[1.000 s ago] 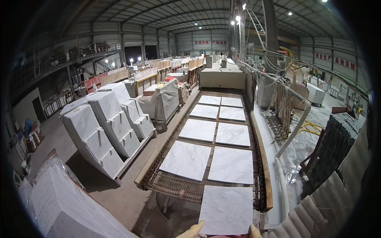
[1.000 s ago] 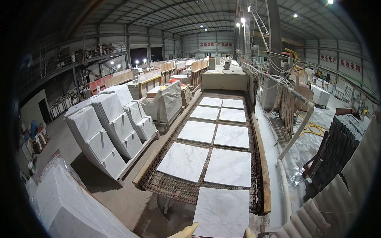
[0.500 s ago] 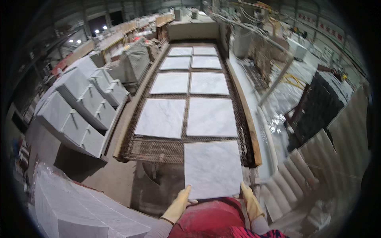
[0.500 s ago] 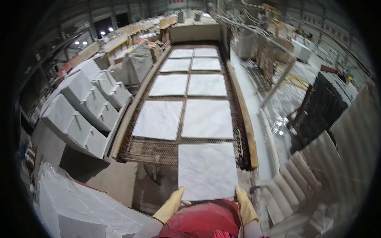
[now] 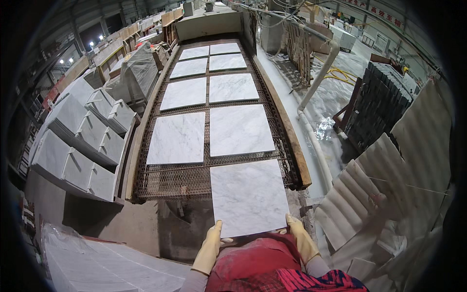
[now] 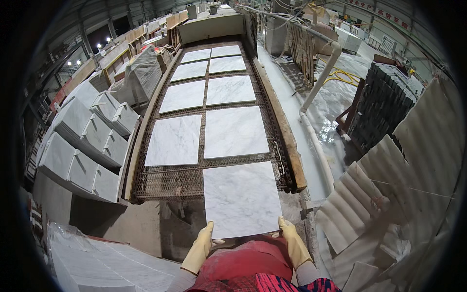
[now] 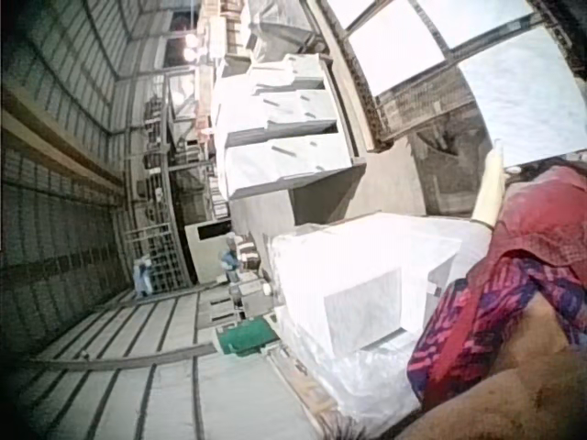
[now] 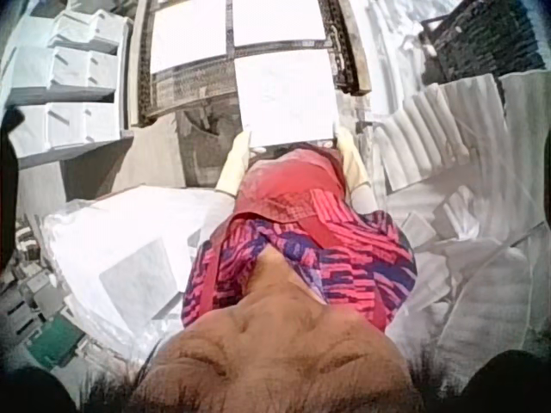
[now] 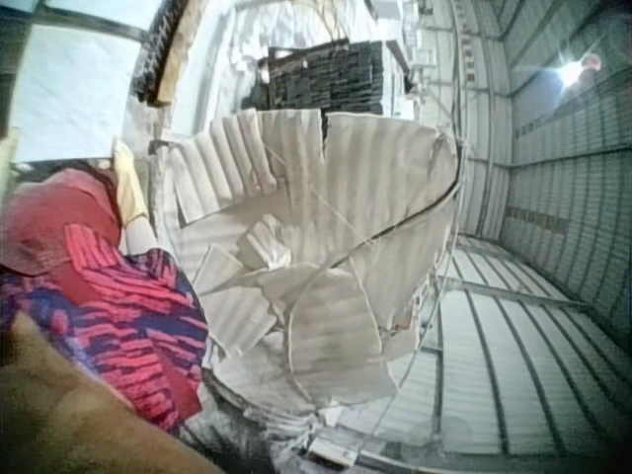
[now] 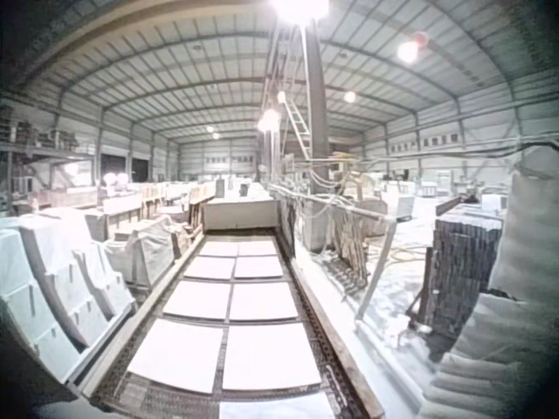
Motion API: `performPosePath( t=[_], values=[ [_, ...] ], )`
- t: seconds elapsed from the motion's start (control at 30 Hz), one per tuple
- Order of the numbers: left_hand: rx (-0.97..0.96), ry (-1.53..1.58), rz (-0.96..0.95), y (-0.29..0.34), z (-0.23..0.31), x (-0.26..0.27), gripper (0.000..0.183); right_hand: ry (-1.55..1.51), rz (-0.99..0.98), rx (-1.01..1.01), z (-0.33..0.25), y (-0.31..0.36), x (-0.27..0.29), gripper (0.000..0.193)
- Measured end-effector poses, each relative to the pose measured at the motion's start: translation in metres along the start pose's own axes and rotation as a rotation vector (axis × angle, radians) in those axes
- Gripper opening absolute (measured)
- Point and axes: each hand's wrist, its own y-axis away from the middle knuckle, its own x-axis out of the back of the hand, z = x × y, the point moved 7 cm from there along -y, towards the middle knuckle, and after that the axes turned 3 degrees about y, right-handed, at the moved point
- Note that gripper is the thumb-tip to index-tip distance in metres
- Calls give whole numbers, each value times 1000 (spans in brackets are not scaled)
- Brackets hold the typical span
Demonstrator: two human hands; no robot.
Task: The person unwraps a stack of white tiles using a utility knife, then places them one by one onto a moving conveyor belt. The person handles the tiles with gloved hands and arranges them in a grid pattern on the belt.
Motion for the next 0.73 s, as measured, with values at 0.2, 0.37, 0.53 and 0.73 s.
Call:
performPosePath(
  t=[0.2, 0.37, 0.53, 0.73],
  values=[
    [-13, 63, 22, -10, -3, 7, 54, -64, 41, -62, -2, 11, -9, 61],
    [-42, 44, 33, -12, 1, 10, 57, -38, 63, -57, -5, 15, -10, 61],
    [-48, -23, -1, -18, 0, 13, 56, -66, 73, -50, -24, 25, -20, 58],
    [26, -3, -12, -24, -3, 13, 60, -44, 121, -81, -28, 27, -20, 56]
  ],
)
